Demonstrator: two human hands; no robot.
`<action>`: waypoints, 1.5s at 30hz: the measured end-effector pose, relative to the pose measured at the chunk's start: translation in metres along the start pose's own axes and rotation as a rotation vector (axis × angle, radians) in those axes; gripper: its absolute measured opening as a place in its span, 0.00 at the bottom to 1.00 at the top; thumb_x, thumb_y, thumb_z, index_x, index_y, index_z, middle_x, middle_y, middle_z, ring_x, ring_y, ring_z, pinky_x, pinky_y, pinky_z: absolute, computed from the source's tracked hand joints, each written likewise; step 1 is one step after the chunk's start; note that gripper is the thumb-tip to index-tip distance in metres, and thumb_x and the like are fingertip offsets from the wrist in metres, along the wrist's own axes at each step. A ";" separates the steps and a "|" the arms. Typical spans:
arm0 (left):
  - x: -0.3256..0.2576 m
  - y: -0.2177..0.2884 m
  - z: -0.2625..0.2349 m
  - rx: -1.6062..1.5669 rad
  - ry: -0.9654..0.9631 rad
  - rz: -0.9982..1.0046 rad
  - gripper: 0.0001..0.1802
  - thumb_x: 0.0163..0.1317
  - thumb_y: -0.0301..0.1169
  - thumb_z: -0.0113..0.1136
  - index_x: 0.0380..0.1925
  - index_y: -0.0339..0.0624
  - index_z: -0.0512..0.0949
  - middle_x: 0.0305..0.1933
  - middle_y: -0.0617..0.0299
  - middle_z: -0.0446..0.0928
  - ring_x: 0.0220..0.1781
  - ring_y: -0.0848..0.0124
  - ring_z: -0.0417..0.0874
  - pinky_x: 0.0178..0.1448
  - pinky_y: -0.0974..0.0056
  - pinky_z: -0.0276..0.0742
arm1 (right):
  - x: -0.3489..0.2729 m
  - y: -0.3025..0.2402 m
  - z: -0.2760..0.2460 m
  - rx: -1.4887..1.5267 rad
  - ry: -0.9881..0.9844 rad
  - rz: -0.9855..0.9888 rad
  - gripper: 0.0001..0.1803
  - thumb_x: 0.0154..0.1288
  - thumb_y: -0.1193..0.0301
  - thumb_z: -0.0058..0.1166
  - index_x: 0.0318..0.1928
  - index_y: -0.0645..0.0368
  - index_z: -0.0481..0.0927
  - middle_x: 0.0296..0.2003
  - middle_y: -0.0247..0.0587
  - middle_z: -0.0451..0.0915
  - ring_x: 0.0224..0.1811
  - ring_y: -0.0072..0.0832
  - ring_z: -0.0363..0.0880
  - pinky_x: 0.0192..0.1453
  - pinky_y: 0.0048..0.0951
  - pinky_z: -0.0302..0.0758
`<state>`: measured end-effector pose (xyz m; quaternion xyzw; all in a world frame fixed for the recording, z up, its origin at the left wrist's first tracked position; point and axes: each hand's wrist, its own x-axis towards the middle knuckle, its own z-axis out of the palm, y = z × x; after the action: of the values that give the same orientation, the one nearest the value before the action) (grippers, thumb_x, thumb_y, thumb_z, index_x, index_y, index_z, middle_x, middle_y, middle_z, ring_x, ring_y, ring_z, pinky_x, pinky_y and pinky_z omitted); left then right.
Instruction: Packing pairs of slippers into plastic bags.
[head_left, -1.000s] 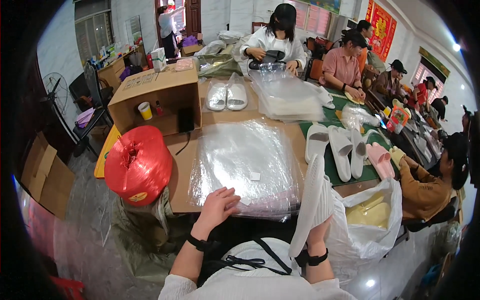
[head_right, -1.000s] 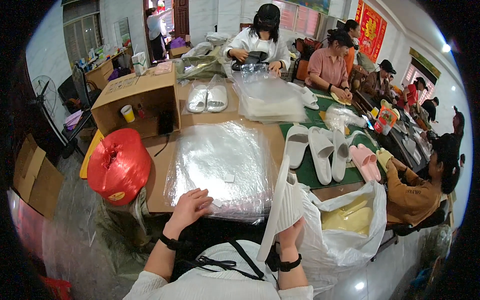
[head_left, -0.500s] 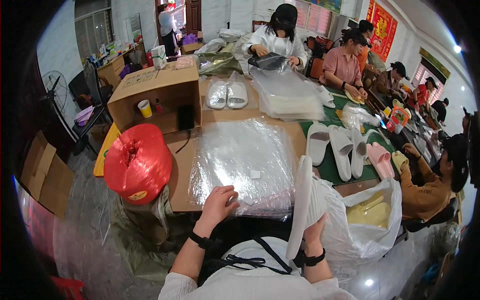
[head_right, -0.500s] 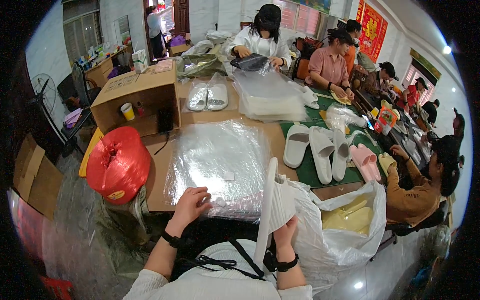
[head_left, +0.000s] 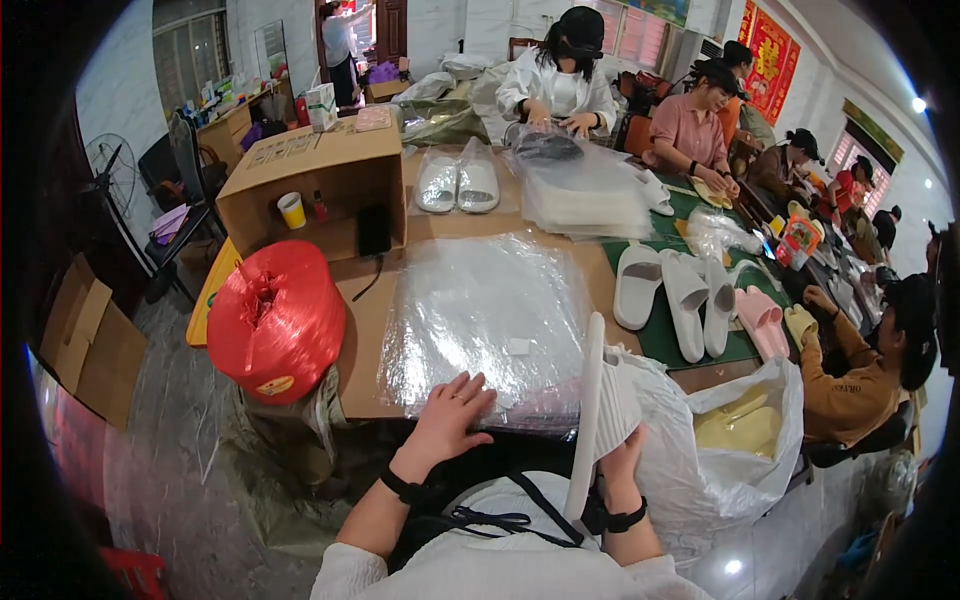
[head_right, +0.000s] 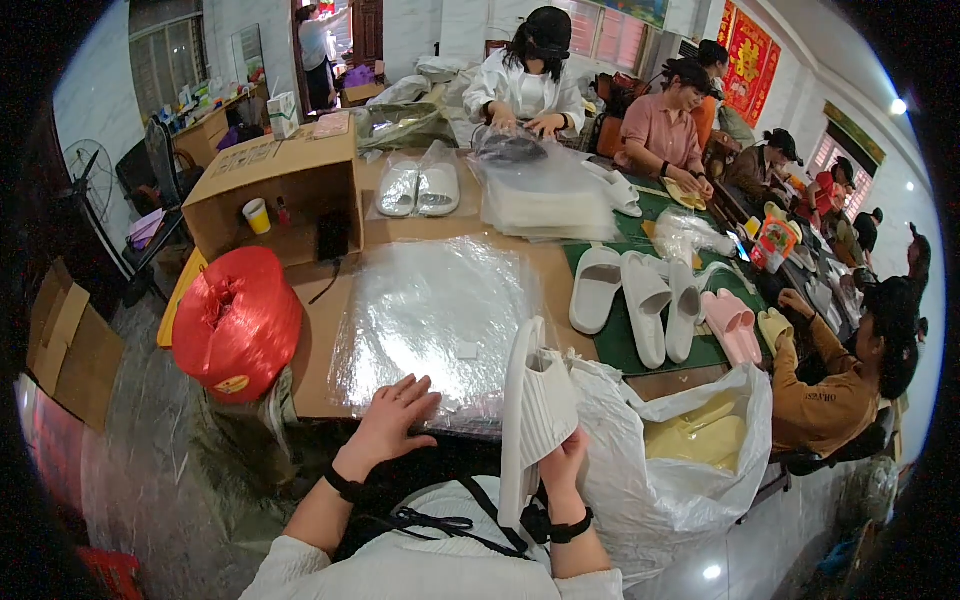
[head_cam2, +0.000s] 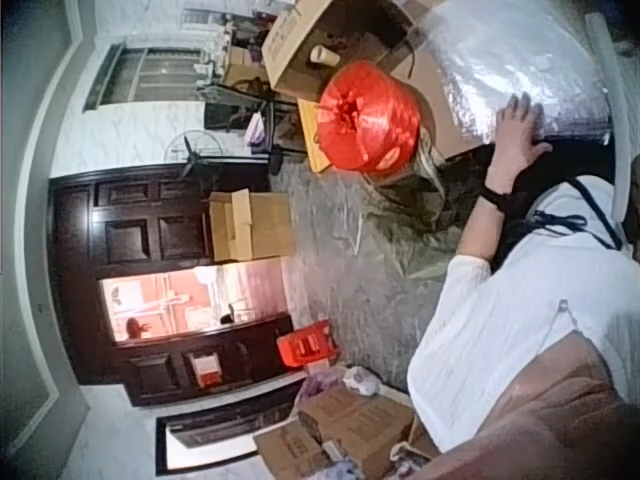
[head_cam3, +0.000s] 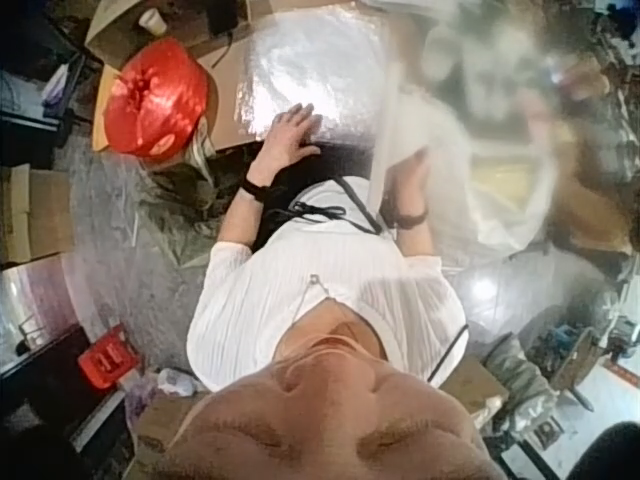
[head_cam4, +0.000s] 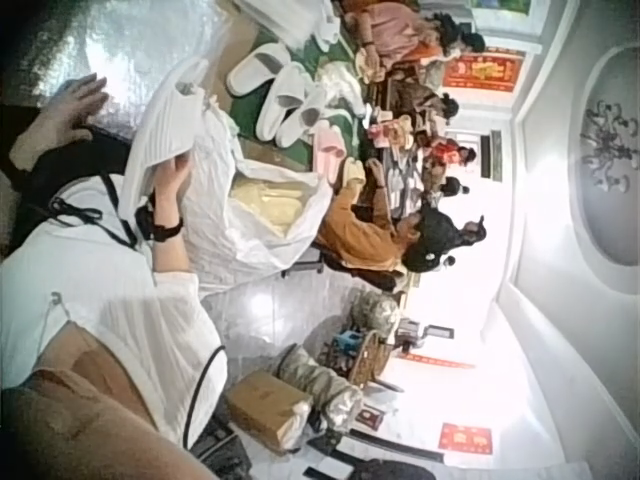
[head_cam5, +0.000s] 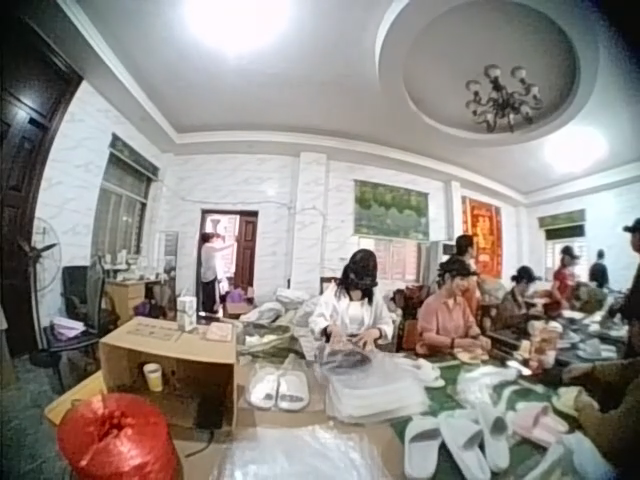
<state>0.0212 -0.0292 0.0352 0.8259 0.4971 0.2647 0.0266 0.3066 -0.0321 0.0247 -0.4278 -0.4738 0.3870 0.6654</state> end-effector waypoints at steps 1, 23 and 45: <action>-0.003 0.001 -0.001 -0.015 -0.106 -0.025 0.31 0.56 0.42 0.70 0.60 0.49 0.75 0.68 0.54 0.71 0.70 0.50 0.68 0.69 0.47 0.65 | 0.000 0.000 0.000 0.021 0.018 -0.002 0.13 0.62 0.80 0.57 0.47 0.70 0.81 0.43 0.38 0.85 0.44 0.21 0.81 0.49 0.25 0.76; 0.030 -0.035 0.011 -1.159 -0.009 -0.626 0.20 0.73 0.38 0.52 0.57 0.37 0.79 0.46 0.59 0.85 0.47 0.73 0.83 0.51 0.67 0.78 | -0.009 -0.043 0.024 -0.524 -0.495 -0.255 0.15 0.53 0.80 0.61 0.44 0.61 0.82 0.37 0.48 0.82 0.38 0.44 0.83 0.43 0.35 0.79; 0.051 0.057 -0.043 -0.371 -0.257 0.261 0.24 0.75 0.35 0.43 0.69 0.49 0.68 0.76 0.62 0.61 0.80 0.56 0.54 0.82 0.45 0.39 | 0.034 0.005 0.095 -0.051 -0.380 0.204 0.10 0.69 0.68 0.49 0.42 0.61 0.76 0.40 0.48 0.79 0.40 0.42 0.79 0.44 0.36 0.77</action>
<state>0.0657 -0.0246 0.1108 0.8908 0.3218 0.2456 0.2064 0.2232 0.0204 0.0478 -0.4094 -0.5546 0.5140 0.5105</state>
